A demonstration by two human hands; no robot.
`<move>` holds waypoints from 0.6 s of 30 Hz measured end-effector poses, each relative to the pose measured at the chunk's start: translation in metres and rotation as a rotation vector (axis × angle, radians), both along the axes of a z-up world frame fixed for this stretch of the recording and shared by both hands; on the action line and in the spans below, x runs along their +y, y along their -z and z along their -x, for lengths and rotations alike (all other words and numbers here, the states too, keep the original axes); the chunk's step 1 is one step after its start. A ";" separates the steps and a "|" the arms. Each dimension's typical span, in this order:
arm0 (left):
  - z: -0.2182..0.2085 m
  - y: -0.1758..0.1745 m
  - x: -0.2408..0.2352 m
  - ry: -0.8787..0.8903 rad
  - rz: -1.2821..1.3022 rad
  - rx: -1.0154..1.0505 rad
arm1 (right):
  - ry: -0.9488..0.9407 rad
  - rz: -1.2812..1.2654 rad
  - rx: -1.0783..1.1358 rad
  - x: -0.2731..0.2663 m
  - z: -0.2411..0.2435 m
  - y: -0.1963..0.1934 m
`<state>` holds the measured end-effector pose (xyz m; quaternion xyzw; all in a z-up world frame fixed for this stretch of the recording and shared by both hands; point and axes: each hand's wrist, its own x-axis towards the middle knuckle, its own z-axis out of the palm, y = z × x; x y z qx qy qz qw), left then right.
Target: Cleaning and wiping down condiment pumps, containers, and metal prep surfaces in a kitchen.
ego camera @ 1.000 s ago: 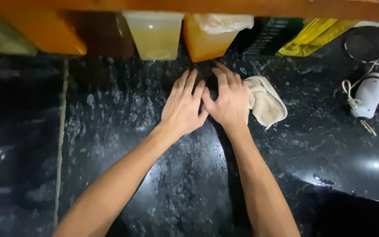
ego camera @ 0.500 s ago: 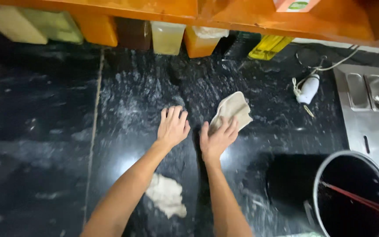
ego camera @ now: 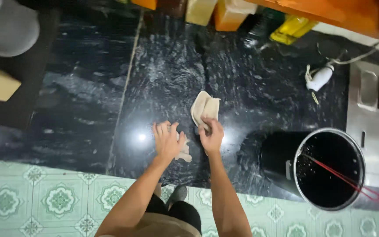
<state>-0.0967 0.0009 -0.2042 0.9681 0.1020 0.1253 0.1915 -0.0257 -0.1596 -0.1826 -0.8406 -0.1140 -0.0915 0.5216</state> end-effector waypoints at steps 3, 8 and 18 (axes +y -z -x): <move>0.002 0.011 -0.002 0.010 0.048 -0.204 | -0.059 -0.052 -0.095 -0.006 0.007 0.009; 0.012 0.008 0.003 0.068 0.171 -0.215 | -0.041 0.009 -0.075 -0.019 0.042 0.027; 0.102 0.027 -0.112 0.202 0.132 -0.003 | -0.066 0.354 -0.133 -0.077 0.138 0.029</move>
